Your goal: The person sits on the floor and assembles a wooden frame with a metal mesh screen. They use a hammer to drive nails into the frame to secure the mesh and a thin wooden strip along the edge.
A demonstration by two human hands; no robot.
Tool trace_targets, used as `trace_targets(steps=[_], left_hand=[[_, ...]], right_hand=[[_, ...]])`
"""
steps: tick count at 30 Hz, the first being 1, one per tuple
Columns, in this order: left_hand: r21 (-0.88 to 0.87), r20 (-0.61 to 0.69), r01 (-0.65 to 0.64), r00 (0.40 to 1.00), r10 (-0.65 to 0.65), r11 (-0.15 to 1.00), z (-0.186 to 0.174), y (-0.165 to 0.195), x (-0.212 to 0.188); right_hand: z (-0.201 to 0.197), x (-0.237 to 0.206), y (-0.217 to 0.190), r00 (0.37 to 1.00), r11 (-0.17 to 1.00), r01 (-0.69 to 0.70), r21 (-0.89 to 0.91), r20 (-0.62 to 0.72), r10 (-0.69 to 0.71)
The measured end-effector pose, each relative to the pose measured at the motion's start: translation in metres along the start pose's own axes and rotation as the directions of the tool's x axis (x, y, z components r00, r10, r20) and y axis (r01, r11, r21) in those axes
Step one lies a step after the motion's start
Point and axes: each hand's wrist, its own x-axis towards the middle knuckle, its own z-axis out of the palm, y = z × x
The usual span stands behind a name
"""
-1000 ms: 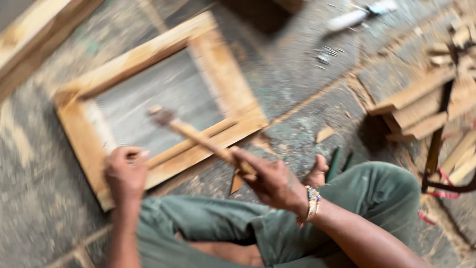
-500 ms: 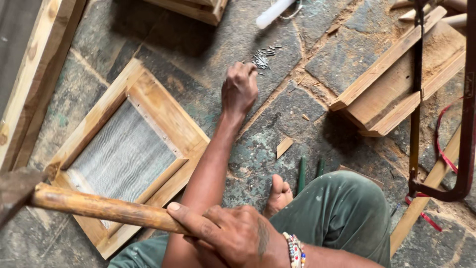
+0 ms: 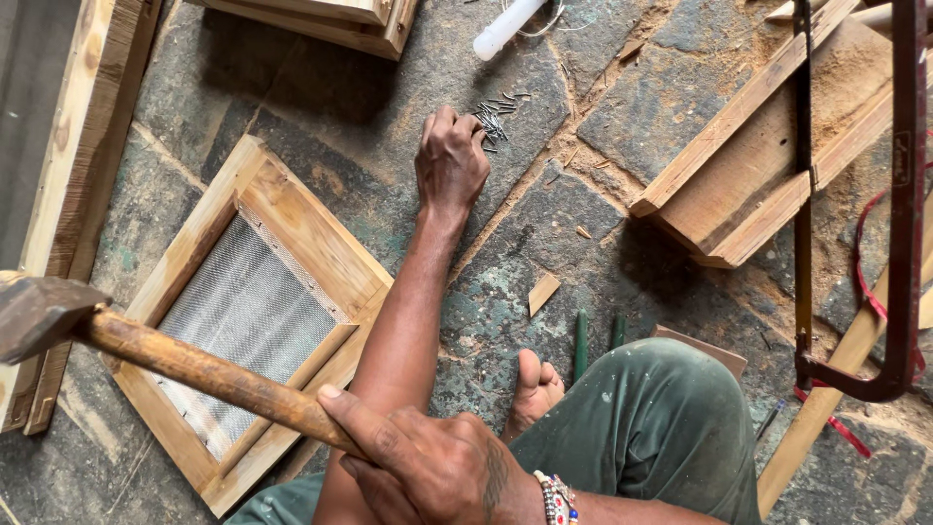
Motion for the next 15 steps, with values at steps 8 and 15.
trace_targets(steps=[8,15], left_hand=[[-0.189,-0.005,-0.057,0.998,0.057,0.98,-0.022,0.001,-0.001],[-0.504,0.205,0.395,0.919,-0.338,0.768,-0.107,0.02,-0.057]], right_hand=[[-0.005,0.003,-0.003,0.997,0.994,-0.065,0.083,0.046,0.061],[0.0,0.009,-0.005,0.995,0.995,-0.101,0.014,0.01,0.101]])
